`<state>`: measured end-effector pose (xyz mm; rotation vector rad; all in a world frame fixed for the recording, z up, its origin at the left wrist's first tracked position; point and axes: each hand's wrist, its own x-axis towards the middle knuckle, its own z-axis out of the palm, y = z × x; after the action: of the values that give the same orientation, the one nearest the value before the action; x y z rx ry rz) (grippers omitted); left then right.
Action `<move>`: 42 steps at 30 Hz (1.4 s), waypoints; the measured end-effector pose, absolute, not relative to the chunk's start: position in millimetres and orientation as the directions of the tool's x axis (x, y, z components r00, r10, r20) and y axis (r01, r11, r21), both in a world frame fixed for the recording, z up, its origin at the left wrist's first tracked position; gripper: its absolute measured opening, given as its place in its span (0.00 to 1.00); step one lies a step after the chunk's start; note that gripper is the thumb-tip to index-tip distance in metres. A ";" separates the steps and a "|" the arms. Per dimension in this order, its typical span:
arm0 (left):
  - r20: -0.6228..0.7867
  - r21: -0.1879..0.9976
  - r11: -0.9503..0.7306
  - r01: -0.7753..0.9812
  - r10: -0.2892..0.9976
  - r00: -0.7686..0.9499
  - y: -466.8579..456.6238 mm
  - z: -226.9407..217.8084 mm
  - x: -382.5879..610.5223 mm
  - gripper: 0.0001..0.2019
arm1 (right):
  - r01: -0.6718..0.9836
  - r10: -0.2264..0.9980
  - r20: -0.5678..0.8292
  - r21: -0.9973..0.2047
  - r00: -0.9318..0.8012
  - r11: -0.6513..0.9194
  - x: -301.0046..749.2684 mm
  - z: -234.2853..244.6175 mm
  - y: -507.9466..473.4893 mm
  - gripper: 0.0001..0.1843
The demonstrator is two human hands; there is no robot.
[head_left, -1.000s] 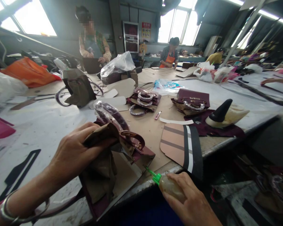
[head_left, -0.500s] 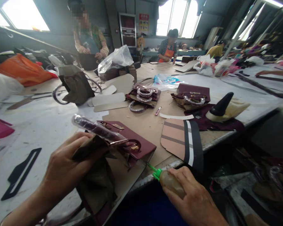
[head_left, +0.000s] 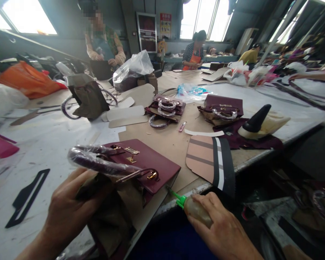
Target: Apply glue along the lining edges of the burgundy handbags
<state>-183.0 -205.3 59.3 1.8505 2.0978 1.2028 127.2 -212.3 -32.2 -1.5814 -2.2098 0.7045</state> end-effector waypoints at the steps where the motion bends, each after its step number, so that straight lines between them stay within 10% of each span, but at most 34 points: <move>1: 0.415 0.619 -0.029 0.785 0.861 -0.296 -207.1 56.7 -182.1 0.04 | 0.778 0.943 -0.017 -0.571 -0.332 0.264 127.0 -32.2 -212.5 0.16; 19: 0.440 0.680 0.008 0.733 0.796 -0.417 -219.7 31.1 -183.0 0.02 | 0.750 0.948 -0.032 -0.620 -0.317 0.230 127.4 -36.9 -217.1 0.16; 31: 0.692 0.177 -0.273 0.946 0.718 0.077 -217.9 23.8 -205.4 0.12 | 0.671 0.940 0.004 -0.700 -0.341 0.246 125.0 -41.7 -229.6 0.16; 42: 0.690 0.195 -0.286 0.938 0.719 0.076 -216.6 23.6 -200.7 0.11 | 0.621 0.911 0.041 -0.718 -0.411 0.313 129.4 -52.7 -229.2 0.16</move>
<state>-200.7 -216.6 23.6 2.5025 2.0154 1.2503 129.4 -229.2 -52.7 -1.3570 -2.1418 0.8755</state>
